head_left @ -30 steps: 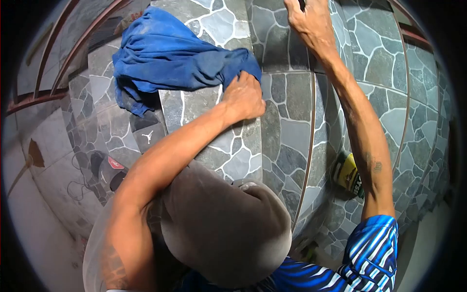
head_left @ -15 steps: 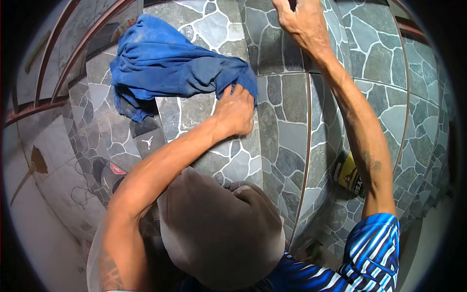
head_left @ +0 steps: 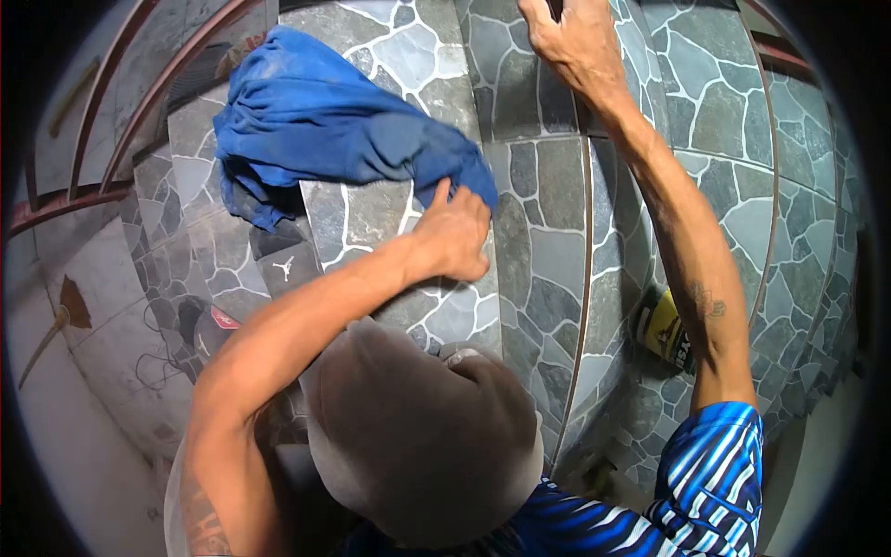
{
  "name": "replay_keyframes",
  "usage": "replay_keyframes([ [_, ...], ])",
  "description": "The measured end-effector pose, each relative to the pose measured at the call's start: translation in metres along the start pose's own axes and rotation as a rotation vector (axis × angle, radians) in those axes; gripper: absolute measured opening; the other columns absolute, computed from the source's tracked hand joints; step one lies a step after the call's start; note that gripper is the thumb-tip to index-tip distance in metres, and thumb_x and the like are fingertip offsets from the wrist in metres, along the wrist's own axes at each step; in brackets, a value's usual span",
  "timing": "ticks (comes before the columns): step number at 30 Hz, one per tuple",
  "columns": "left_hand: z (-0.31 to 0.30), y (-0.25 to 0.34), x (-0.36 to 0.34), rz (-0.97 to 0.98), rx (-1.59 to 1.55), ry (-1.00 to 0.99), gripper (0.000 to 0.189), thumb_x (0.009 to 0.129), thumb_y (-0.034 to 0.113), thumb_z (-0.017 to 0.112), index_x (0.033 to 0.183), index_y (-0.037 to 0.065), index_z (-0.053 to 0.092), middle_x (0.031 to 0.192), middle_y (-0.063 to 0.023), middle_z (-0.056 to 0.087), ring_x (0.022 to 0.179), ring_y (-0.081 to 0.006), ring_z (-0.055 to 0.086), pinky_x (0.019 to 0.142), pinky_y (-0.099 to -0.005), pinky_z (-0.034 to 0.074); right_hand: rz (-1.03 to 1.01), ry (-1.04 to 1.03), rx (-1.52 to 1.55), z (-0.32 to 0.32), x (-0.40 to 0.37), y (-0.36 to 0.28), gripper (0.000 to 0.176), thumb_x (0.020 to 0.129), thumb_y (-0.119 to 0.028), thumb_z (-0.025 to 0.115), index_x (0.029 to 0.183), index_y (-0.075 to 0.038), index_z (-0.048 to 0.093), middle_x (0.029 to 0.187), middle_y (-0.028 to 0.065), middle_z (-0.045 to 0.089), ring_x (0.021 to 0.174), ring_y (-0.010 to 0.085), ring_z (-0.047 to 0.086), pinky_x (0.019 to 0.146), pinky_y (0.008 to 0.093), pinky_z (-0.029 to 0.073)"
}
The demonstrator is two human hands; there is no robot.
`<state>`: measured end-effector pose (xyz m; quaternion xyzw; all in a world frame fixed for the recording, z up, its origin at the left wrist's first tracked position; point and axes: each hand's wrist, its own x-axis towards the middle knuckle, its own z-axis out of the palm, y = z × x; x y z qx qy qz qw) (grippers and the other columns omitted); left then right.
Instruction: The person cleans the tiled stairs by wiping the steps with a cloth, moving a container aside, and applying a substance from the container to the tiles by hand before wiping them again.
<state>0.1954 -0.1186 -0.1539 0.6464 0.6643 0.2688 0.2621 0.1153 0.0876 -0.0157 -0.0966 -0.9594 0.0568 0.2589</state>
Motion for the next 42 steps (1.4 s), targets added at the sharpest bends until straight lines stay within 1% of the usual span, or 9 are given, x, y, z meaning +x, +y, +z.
replay_keyframes([
  [5, 0.006, -0.028, 0.028, -0.128, -0.074, 0.321, 0.056, 0.074, 0.035, 0.067, 0.105, -0.010, 0.060, 0.111, -0.0250, 0.058, 0.111, -0.0391, 0.052, 0.105, -0.0595, 0.033, 0.040, -0.022, -0.017, -0.004, -0.002, -0.002, 0.038, 0.088, -0.029, 0.065, 0.102, 0.005, 0.063, 0.091, 0.0291, 0.064, 0.085, 0.0446, 0.061, 0.077, 0.0495, 0.049],
  [10, 0.006, -0.009, -0.006, 0.060, 0.117, 0.139, 0.054, 0.071, 0.034, 0.068, 0.102, -0.009, 0.063, 0.104, -0.0238, 0.059, 0.111, -0.0391, 0.052, 0.108, -0.0566, 0.031, 0.062, -0.046, 0.026, -0.008, 0.000, -0.008, 0.036, 0.087, -0.028, 0.066, 0.102, 0.005, 0.064, 0.092, 0.0278, 0.064, 0.086, 0.0431, 0.062, 0.076, 0.0476, 0.049],
  [12, 0.015, -0.014, 0.001, 0.017, 0.167, 0.208, 0.056, 0.070, 0.034, 0.068, 0.103, -0.010, 0.062, 0.107, -0.0259, 0.058, 0.113, -0.0407, 0.052, 0.110, -0.0590, 0.028, 0.027, -0.016, 0.031, -0.007, 0.002, -0.005, 0.036, 0.087, -0.028, 0.067, 0.102, 0.005, 0.064, 0.092, 0.0272, 0.064, 0.087, 0.0426, 0.062, 0.077, 0.0471, 0.049],
  [15, -0.002, 0.007, 0.004, -0.076, -0.023, 0.023, 0.060, 0.072, 0.035, 0.069, 0.109, -0.012, 0.064, 0.117, -0.0286, 0.058, 0.124, -0.0416, 0.046, 0.114, -0.0582, 0.023, 0.051, -0.016, -0.004, 0.000, -0.004, 0.004, 0.038, 0.088, -0.030, 0.067, 0.106, 0.004, 0.063, 0.095, 0.0262, 0.063, 0.091, 0.0412, 0.061, 0.080, 0.0466, 0.049],
  [23, 0.007, 0.002, 0.014, -0.079, -0.100, 0.255, 0.059, 0.073, 0.033, 0.068, 0.108, -0.014, 0.059, 0.115, -0.0295, 0.056, 0.118, -0.0422, 0.048, 0.111, -0.0592, 0.026, 0.025, -0.057, -0.077, -0.001, -0.005, 0.005, 0.043, 0.091, -0.032, 0.064, 0.112, 0.005, 0.061, 0.104, 0.0271, 0.063, 0.099, 0.0404, 0.061, 0.088, 0.0449, 0.048],
  [26, 0.004, -0.002, 0.002, -0.035, -0.072, -0.035, 0.067, 0.073, 0.038, 0.067, 0.115, -0.015, 0.061, 0.120, -0.0302, 0.058, 0.125, -0.0432, 0.046, 0.114, -0.0584, 0.021, 0.049, -0.050, 0.003, 0.000, -0.001, 0.001, 0.042, 0.091, -0.032, 0.064, 0.111, 0.005, 0.062, 0.105, 0.0272, 0.063, 0.099, 0.0398, 0.061, 0.088, 0.0447, 0.048],
  [31, 0.013, 0.011, 0.006, -0.071, -0.154, 0.163, 0.065, 0.073, 0.040, 0.066, 0.111, -0.013, 0.063, 0.117, -0.0299, 0.059, 0.122, -0.0420, 0.048, 0.114, -0.0583, 0.021, 0.107, -0.142, 0.012, -0.004, 0.001, -0.003, 0.038, 0.092, -0.031, 0.062, 0.108, 0.004, 0.064, 0.095, 0.0254, 0.065, 0.090, 0.0388, 0.063, 0.082, 0.0435, 0.049],
  [34, 0.006, -0.007, 0.010, -0.090, -0.140, 0.028, 0.069, 0.074, 0.041, 0.065, 0.116, -0.014, 0.060, 0.123, -0.0313, 0.057, 0.127, -0.0433, 0.046, 0.116, -0.0603, 0.017, 0.069, -0.118, -0.005, -0.001, 0.002, 0.000, 0.037, 0.093, -0.030, 0.062, 0.107, 0.004, 0.064, 0.093, 0.0249, 0.065, 0.089, 0.0385, 0.064, 0.081, 0.0432, 0.050],
  [42, 0.009, -0.016, 0.012, -0.044, -0.013, 0.086, 0.060, 0.073, 0.031, 0.069, 0.112, -0.014, 0.060, 0.117, -0.0301, 0.058, 0.121, -0.0430, 0.049, 0.113, -0.0630, 0.021, -0.035, -0.008, -0.055, 0.006, -0.004, 0.015, 0.037, 0.094, -0.029, 0.063, 0.110, 0.004, 0.062, 0.099, 0.0246, 0.065, 0.092, 0.0382, 0.063, 0.084, 0.0432, 0.050],
])
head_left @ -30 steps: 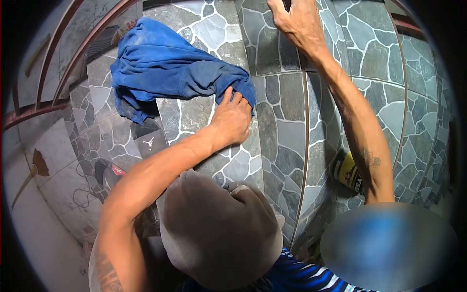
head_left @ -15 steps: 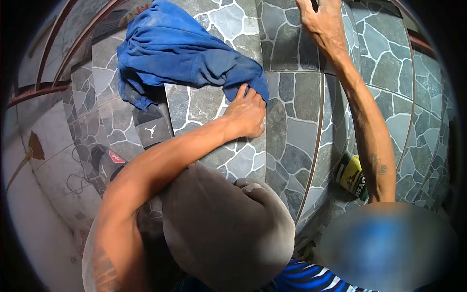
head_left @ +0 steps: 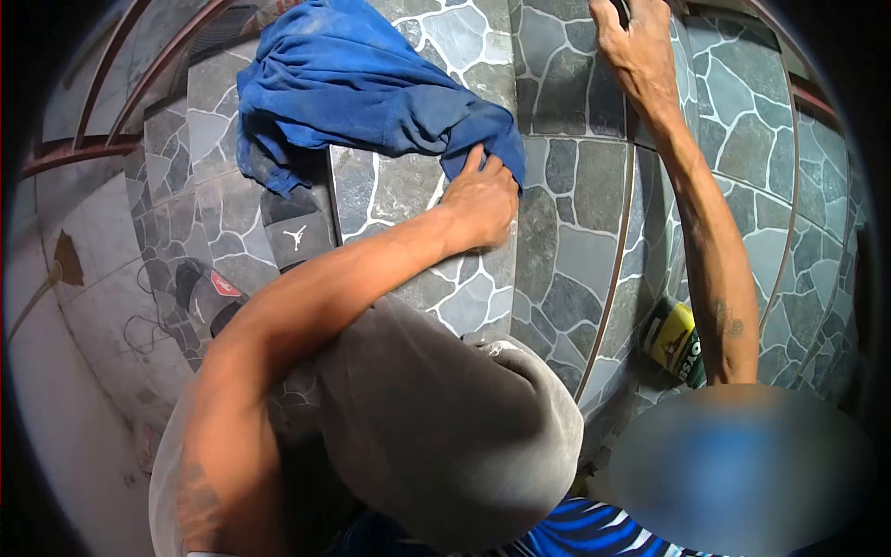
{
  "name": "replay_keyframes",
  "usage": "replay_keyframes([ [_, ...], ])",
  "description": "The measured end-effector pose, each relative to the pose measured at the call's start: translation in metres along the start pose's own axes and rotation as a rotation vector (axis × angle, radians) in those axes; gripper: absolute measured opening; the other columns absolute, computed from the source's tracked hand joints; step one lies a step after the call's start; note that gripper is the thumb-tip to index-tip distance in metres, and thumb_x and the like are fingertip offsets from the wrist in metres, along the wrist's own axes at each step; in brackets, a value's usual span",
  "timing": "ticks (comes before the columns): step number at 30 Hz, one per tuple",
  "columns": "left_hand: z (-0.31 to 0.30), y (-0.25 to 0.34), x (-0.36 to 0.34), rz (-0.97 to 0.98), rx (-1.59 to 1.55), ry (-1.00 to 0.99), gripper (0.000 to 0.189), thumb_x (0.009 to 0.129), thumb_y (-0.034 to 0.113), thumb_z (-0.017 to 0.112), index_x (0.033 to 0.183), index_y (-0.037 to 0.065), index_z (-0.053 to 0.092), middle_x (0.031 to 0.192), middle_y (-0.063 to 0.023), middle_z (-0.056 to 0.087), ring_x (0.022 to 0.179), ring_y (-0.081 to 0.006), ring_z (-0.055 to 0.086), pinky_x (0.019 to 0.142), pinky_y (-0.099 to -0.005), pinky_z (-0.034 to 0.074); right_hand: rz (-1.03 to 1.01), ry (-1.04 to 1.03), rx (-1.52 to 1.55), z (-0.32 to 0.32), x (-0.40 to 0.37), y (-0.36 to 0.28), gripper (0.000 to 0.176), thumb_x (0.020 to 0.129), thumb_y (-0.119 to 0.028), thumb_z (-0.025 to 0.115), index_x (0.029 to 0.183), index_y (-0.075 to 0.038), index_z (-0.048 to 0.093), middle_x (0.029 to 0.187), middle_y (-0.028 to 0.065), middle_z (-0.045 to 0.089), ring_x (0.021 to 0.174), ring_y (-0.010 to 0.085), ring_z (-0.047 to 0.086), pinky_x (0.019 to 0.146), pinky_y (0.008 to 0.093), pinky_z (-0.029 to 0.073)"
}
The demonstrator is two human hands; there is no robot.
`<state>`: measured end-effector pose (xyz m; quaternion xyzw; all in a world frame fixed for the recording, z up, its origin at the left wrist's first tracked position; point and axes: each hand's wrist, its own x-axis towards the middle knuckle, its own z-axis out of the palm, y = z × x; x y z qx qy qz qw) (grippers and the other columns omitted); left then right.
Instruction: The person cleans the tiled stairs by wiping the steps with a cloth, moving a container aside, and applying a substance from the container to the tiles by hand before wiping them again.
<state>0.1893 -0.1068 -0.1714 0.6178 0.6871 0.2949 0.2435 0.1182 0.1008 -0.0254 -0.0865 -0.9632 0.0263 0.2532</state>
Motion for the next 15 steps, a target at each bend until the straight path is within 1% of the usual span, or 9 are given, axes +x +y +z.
replay_keyframes([
  [1, 0.000, 0.004, -0.001, 0.004, 0.054, 0.039, 0.060, 0.071, 0.032, 0.069, 0.109, -0.014, 0.062, 0.115, -0.0302, 0.059, 0.120, -0.0430, 0.050, 0.112, -0.0629, 0.023, 0.046, -0.046, 0.009, -0.006, 0.000, -0.003, 0.038, 0.094, -0.030, 0.063, 0.111, 0.004, 0.062, 0.100, 0.0248, 0.064, 0.093, 0.0383, 0.062, 0.085, 0.0432, 0.049],
  [3, -0.001, 0.025, -0.005, -0.029, -0.004, 0.021, 0.056, 0.071, 0.031, 0.069, 0.108, -0.012, 0.065, 0.116, -0.0264, 0.061, 0.121, -0.0407, 0.050, 0.112, -0.0616, 0.023, 0.134, -0.148, 0.044, -0.012, 0.004, -0.015, 0.039, 0.094, -0.030, 0.063, 0.113, 0.004, 0.061, 0.103, 0.0251, 0.064, 0.095, 0.0384, 0.062, 0.087, 0.0431, 0.049],
  [4, -0.009, 0.029, -0.004, -0.044, -0.016, 0.022, 0.055, 0.071, 0.031, 0.069, 0.107, -0.010, 0.067, 0.117, -0.0244, 0.062, 0.122, -0.0396, 0.050, 0.112, -0.0610, 0.022, 0.097, -0.107, 0.018, -0.008, 0.007, -0.011, 0.039, 0.094, -0.030, 0.063, 0.113, 0.004, 0.061, 0.103, 0.0250, 0.064, 0.096, 0.0384, 0.062, 0.087, 0.0430, 0.049],
  [5, -0.001, 0.027, -0.008, 0.007, 0.012, 0.126, 0.054, 0.071, 0.030, 0.068, 0.107, -0.011, 0.066, 0.115, -0.0233, 0.062, 0.120, -0.0388, 0.051, 0.112, -0.0604, 0.024, 0.070, -0.072, -0.011, -0.005, 0.004, -0.006, 0.039, 0.094, -0.030, 0.063, 0.113, 0.004, 0.061, 0.104, 0.0250, 0.064, 0.096, 0.0384, 0.062, 0.087, 0.0429, 0.049],
  [7, 0.001, 0.000, 0.002, -0.018, 0.012, 0.096, 0.058, 0.071, 0.033, 0.067, 0.108, -0.011, 0.066, 0.116, -0.0245, 0.062, 0.120, -0.0395, 0.051, 0.112, -0.0605, 0.023, 0.040, -0.034, -0.020, -0.001, 0.002, -0.004, 0.039, 0.094, -0.029, 0.063, 0.114, 0.004, 0.061, 0.104, 0.0249, 0.064, 0.097, 0.0386, 0.062, 0.088, 0.0428, 0.049],
  [9, -0.004, -0.005, 0.012, -0.041, -0.013, 0.107, 0.061, 0.072, 0.037, 0.065, 0.110, -0.011, 0.065, 0.119, -0.0258, 0.061, 0.121, -0.0392, 0.050, 0.113, -0.0596, 0.023, 0.034, -0.040, -0.009, -0.005, -0.001, -0.005, 0.039, 0.094, -0.029, 0.062, 0.115, 0.004, 0.061, 0.104, 0.0248, 0.065, 0.099, 0.0390, 0.062, 0.089, 0.0427, 0.049],
  [12, -0.014, 0.014, -0.007, 0.048, 0.004, -0.071, 0.060, 0.073, 0.033, 0.069, 0.112, -0.011, 0.060, 0.117, -0.0258, 0.058, 0.123, -0.0398, 0.048, 0.111, -0.0612, 0.027, 0.074, -0.077, 0.023, -0.005, 0.003, -0.007, 0.040, 0.094, -0.030, 0.062, 0.116, 0.004, 0.061, 0.105, 0.0251, 0.064, 0.102, 0.0392, 0.062, 0.090, 0.0426, 0.049],
  [13, -0.012, 0.011, -0.013, 0.067, 0.002, -0.115, 0.062, 0.074, 0.035, 0.069, 0.112, -0.012, 0.060, 0.119, -0.0266, 0.057, 0.123, -0.0401, 0.048, 0.112, -0.0626, 0.025, 0.126, -0.088, 0.043, -0.003, 0.003, -0.006, 0.041, 0.094, -0.030, 0.062, 0.116, 0.004, 0.061, 0.106, 0.0250, 0.064, 0.101, 0.0392, 0.062, 0.090, 0.0429, 0.049],
  [15, -0.006, 0.008, -0.011, 0.011, -0.055, -0.090, 0.065, 0.074, 0.039, 0.067, 0.113, -0.012, 0.062, 0.122, -0.0267, 0.058, 0.125, -0.0410, 0.048, 0.114, -0.0615, 0.022, 0.026, -0.037, 0.007, -0.002, 0.002, -0.002, 0.040, 0.093, -0.030, 0.063, 0.115, 0.004, 0.061, 0.104, 0.0248, 0.065, 0.099, 0.0391, 0.063, 0.089, 0.0428, 0.049],
])
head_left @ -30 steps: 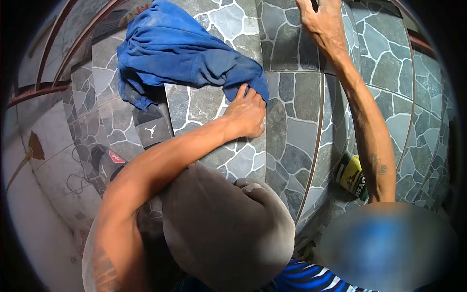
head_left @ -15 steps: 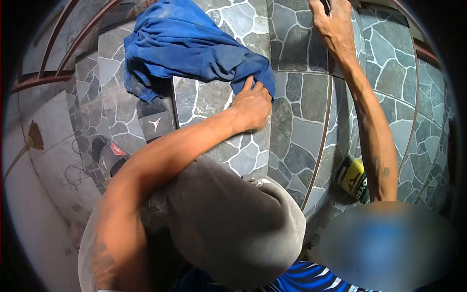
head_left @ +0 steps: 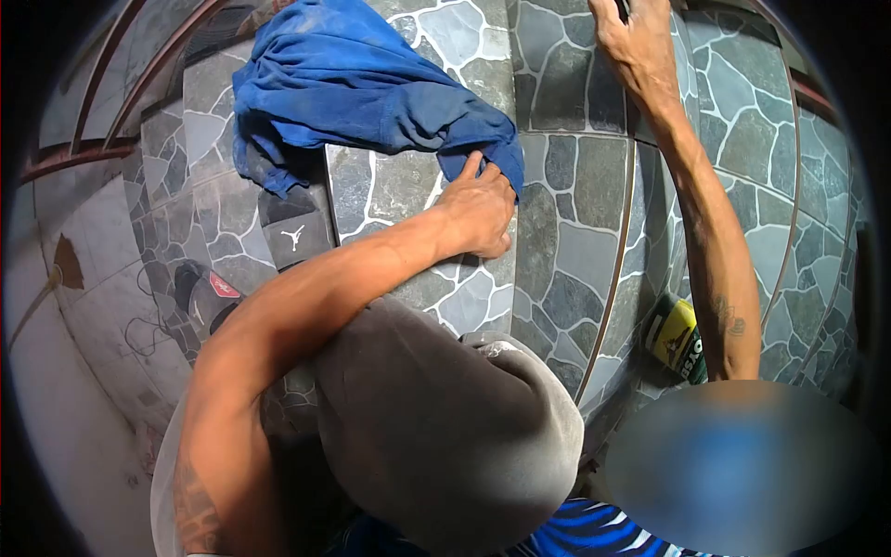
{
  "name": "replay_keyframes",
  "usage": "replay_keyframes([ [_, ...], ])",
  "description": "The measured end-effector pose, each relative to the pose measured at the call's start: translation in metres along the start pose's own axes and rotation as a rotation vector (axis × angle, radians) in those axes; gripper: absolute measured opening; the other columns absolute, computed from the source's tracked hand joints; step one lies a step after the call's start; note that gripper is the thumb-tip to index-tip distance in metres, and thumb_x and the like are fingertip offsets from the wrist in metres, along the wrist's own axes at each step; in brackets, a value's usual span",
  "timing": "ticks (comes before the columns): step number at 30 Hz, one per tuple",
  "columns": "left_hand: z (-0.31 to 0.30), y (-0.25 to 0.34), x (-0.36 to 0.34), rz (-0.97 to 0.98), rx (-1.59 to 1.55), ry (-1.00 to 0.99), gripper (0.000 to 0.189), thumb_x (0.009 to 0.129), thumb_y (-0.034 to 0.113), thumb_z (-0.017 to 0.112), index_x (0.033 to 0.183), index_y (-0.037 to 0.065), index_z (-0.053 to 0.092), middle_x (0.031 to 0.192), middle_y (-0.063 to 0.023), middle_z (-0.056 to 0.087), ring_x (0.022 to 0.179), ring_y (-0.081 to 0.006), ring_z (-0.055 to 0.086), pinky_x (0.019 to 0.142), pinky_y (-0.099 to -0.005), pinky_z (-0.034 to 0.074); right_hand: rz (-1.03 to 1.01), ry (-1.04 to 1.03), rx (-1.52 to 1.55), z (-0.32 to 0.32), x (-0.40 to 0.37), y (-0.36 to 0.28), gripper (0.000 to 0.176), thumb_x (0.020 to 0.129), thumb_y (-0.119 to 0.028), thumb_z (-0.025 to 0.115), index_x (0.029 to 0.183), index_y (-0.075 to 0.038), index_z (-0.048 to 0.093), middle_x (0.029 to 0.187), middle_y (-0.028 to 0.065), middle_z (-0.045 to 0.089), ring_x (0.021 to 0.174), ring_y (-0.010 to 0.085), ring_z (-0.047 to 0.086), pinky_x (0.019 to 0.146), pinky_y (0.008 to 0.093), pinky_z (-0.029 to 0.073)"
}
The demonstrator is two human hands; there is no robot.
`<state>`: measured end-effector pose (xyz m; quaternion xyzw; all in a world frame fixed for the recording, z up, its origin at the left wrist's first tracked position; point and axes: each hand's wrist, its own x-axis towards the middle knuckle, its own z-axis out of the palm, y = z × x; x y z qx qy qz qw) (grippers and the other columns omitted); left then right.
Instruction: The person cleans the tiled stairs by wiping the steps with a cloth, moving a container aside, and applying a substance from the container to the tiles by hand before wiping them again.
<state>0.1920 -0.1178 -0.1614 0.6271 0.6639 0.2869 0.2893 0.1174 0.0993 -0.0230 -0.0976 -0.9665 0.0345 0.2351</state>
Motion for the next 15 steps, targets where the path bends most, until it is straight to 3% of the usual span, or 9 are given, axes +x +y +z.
replay_keyframes([
  [6, -0.004, 0.018, 0.000, 0.025, -0.165, 0.007, 0.075, 0.075, 0.043, 0.064, 0.119, -0.018, 0.056, 0.123, -0.0353, 0.055, 0.127, -0.0473, 0.045, 0.113, -0.0621, 0.021, -0.022, 0.007, -0.007, -0.005, 0.000, -0.007, 0.036, 0.092, -0.028, 0.064, 0.111, 0.003, 0.062, 0.100, 0.0235, 0.064, 0.094, 0.0379, 0.061, 0.085, 0.0426, 0.048],
  [9, -0.009, 0.004, 0.023, -0.085, -0.143, 0.172, 0.076, 0.076, 0.044, 0.064, 0.118, -0.018, 0.055, 0.123, -0.0349, 0.055, 0.126, -0.0485, 0.045, 0.112, -0.0612, 0.023, -0.049, 0.032, -0.028, -0.003, 0.001, -0.005, 0.034, 0.092, -0.027, 0.065, 0.109, 0.003, 0.063, 0.098, 0.0229, 0.064, 0.092, 0.0373, 0.061, 0.084, 0.0424, 0.048],
  [11, -0.010, 0.029, 0.009, -0.006, -0.221, 0.216, 0.062, 0.075, 0.034, 0.067, 0.111, -0.015, 0.054, 0.117, -0.0323, 0.054, 0.121, -0.0446, 0.046, 0.109, -0.0587, 0.026, -0.076, 0.042, -0.036, -0.002, 0.000, -0.005, 0.033, 0.091, -0.026, 0.065, 0.107, 0.003, 0.063, 0.096, 0.0225, 0.063, 0.090, 0.0370, 0.061, 0.083, 0.0423, 0.048],
  [15, -0.022, 0.026, 0.003, 0.025, -0.255, 0.086, 0.067, 0.074, 0.035, 0.066, 0.115, -0.017, 0.054, 0.121, -0.0341, 0.053, 0.121, -0.0452, 0.047, 0.110, -0.0570, 0.025, -0.053, 0.020, -0.029, -0.004, 0.002, -0.007, 0.030, 0.091, -0.024, 0.066, 0.104, 0.002, 0.064, 0.094, 0.0216, 0.063, 0.087, 0.0362, 0.060, 0.080, 0.0422, 0.048],
])
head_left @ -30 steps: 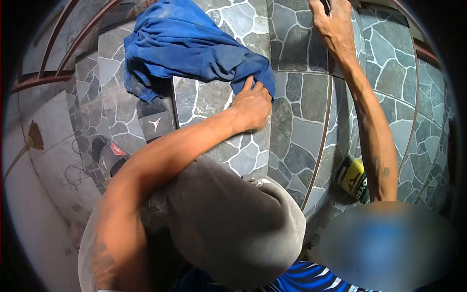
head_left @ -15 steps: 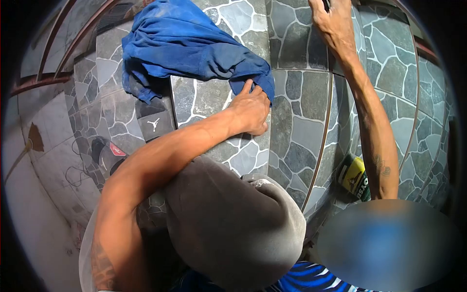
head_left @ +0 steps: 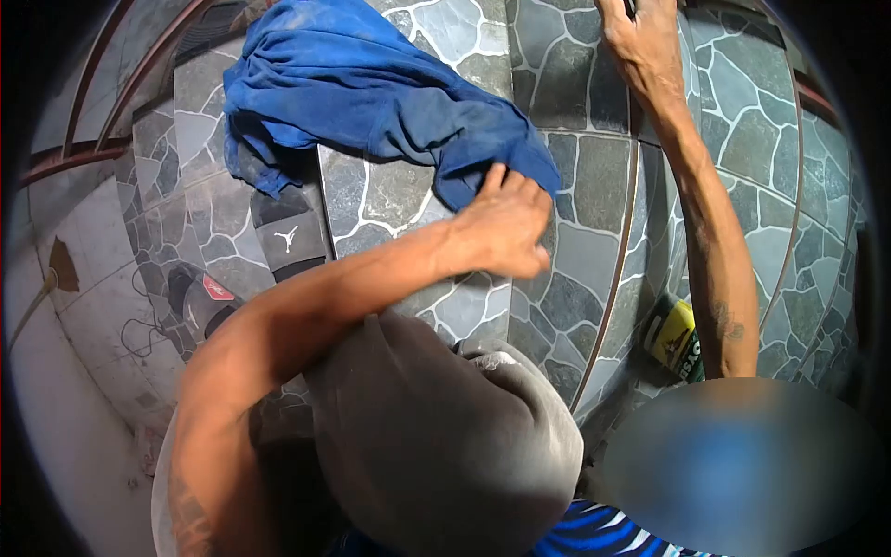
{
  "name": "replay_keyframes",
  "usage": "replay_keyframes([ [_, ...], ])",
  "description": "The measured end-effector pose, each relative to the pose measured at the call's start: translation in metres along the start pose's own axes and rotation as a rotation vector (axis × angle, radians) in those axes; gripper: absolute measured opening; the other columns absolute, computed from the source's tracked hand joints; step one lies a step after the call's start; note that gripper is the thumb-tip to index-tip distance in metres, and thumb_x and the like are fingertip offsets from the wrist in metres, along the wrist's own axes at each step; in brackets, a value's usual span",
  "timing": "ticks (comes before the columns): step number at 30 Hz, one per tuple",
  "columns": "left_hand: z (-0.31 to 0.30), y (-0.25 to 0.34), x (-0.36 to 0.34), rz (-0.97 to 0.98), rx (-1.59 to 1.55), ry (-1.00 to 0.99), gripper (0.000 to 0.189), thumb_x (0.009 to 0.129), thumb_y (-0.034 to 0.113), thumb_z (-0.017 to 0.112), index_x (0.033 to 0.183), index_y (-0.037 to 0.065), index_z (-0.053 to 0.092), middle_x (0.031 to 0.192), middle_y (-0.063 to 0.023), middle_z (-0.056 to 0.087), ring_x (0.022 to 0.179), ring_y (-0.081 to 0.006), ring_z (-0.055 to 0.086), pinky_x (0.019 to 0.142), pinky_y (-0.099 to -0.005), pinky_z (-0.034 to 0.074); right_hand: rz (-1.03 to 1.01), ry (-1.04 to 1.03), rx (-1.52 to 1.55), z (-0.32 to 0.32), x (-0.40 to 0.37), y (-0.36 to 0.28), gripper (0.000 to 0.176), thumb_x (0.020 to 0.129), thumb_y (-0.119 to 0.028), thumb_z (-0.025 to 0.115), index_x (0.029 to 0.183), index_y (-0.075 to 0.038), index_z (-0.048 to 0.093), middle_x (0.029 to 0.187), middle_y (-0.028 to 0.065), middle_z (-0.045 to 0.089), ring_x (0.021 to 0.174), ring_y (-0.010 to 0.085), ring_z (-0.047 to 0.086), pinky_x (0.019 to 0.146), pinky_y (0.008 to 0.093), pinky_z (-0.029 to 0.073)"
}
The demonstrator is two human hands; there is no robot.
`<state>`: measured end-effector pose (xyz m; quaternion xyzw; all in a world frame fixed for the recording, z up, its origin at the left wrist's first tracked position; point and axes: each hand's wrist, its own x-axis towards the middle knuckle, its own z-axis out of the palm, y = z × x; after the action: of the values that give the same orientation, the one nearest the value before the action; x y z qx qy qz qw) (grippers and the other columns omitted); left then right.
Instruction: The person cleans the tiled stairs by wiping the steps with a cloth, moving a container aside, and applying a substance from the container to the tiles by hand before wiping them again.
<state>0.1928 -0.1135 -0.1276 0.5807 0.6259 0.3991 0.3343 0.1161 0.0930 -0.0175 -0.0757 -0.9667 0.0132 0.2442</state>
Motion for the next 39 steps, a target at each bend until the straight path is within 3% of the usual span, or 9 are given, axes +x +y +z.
replay_keyframes([
  [4, 0.010, 0.003, 0.001, 0.091, -0.026, 0.208, 0.064, 0.070, 0.032, 0.066, 0.113, -0.015, 0.057, 0.117, -0.0309, 0.056, 0.121, -0.0436, 0.048, 0.109, -0.0582, 0.025, -0.092, 0.080, -0.040, 0.000, 0.005, 0.002, 0.029, 0.089, -0.023, 0.067, 0.103, 0.002, 0.064, 0.092, 0.0206, 0.063, 0.086, 0.0362, 0.061, 0.079, 0.0422, 0.048],
  [9, -0.011, -0.012, 0.009, -0.098, 0.052, 0.130, 0.060, 0.074, 0.029, 0.065, 0.116, -0.012, 0.051, 0.119, -0.0316, 0.053, 0.122, -0.0456, 0.046, 0.108, -0.0628, 0.026, -0.069, 0.027, -0.037, -0.003, 0.002, 0.000, 0.030, 0.089, -0.023, 0.067, 0.103, 0.003, 0.064, 0.096, 0.0222, 0.063, 0.092, 0.0362, 0.060, 0.083, 0.0426, 0.047],
  [23, -0.003, -0.022, 0.005, 0.006, 0.066, 0.142, 0.056, 0.073, 0.027, 0.065, 0.115, -0.009, 0.053, 0.117, -0.0287, 0.056, 0.118, -0.0411, 0.050, 0.106, -0.0614, 0.027, 0.159, -0.099, 0.114, -0.008, 0.004, -0.015, 0.029, 0.090, -0.024, 0.064, 0.102, 0.003, 0.064, 0.092, 0.0224, 0.064, 0.086, 0.0368, 0.061, 0.080, 0.0439, 0.048],
  [26, -0.004, -0.005, 0.003, 0.026, 0.086, 0.018, 0.058, 0.072, 0.028, 0.066, 0.115, -0.008, 0.054, 0.118, -0.0265, 0.057, 0.118, -0.0398, 0.050, 0.107, -0.0604, 0.027, -0.158, 0.089, -0.138, -0.003, 0.002, -0.006, 0.029, 0.091, -0.025, 0.064, 0.101, 0.002, 0.064, 0.095, 0.0223, 0.064, 0.087, 0.0373, 0.061, 0.080, 0.0442, 0.048],
  [30, -0.004, -0.020, 0.005, -0.012, 0.098, 0.085, 0.058, 0.072, 0.029, 0.066, 0.113, -0.010, 0.054, 0.114, -0.0276, 0.057, 0.118, -0.0407, 0.050, 0.108, -0.0582, 0.026, 0.249, -0.157, 0.092, -0.008, 0.004, -0.014, 0.032, 0.091, -0.026, 0.065, 0.105, 0.002, 0.063, 0.093, 0.0245, 0.063, 0.093, 0.0383, 0.061, 0.086, 0.0454, 0.047],
  [33, -0.009, -0.003, 0.001, 0.064, 0.029, 0.037, 0.057, 0.072, 0.027, 0.066, 0.113, -0.011, 0.055, 0.114, -0.0270, 0.058, 0.119, -0.0409, 0.051, 0.107, -0.0576, 0.028, -0.060, 0.054, -0.092, 0.002, -0.001, 0.005, 0.032, 0.092, -0.026, 0.064, 0.106, 0.003, 0.063, 0.097, 0.0242, 0.063, 0.093, 0.0381, 0.061, 0.085, 0.0447, 0.048],
  [36, -0.014, -0.008, -0.001, -0.004, 0.012, -0.045, 0.055, 0.073, 0.026, 0.065, 0.112, -0.011, 0.055, 0.116, -0.0263, 0.058, 0.119, -0.0401, 0.051, 0.106, -0.0568, 0.029, -0.064, 0.041, -0.070, 0.000, 0.003, -0.004, 0.033, 0.091, -0.025, 0.065, 0.108, 0.003, 0.062, 0.099, 0.0232, 0.063, 0.094, 0.0380, 0.060, 0.085, 0.0442, 0.048],
  [37, -0.010, -0.020, 0.006, -0.074, 0.009, -0.019, 0.054, 0.073, 0.026, 0.065, 0.112, -0.011, 0.055, 0.116, -0.0266, 0.058, 0.118, -0.0398, 0.052, 0.106, -0.0563, 0.029, 0.188, -0.146, 0.094, -0.006, 0.004, -0.007, 0.033, 0.090, -0.024, 0.067, 0.110, 0.002, 0.061, 0.101, 0.0224, 0.061, 0.098, 0.0376, 0.058, 0.089, 0.0441, 0.046],
  [39, 0.006, -0.027, 0.010, -0.069, 0.102, 0.085, 0.056, 0.073, 0.029, 0.065, 0.111, -0.010, 0.056, 0.117, -0.0284, 0.058, 0.118, -0.0401, 0.053, 0.106, -0.0544, 0.030, 0.003, -0.021, -0.025, -0.003, -0.003, 0.000, 0.033, 0.089, -0.023, 0.067, 0.111, 0.002, 0.061, 0.102, 0.0222, 0.060, 0.098, 0.0372, 0.057, 0.090, 0.0434, 0.045],
])
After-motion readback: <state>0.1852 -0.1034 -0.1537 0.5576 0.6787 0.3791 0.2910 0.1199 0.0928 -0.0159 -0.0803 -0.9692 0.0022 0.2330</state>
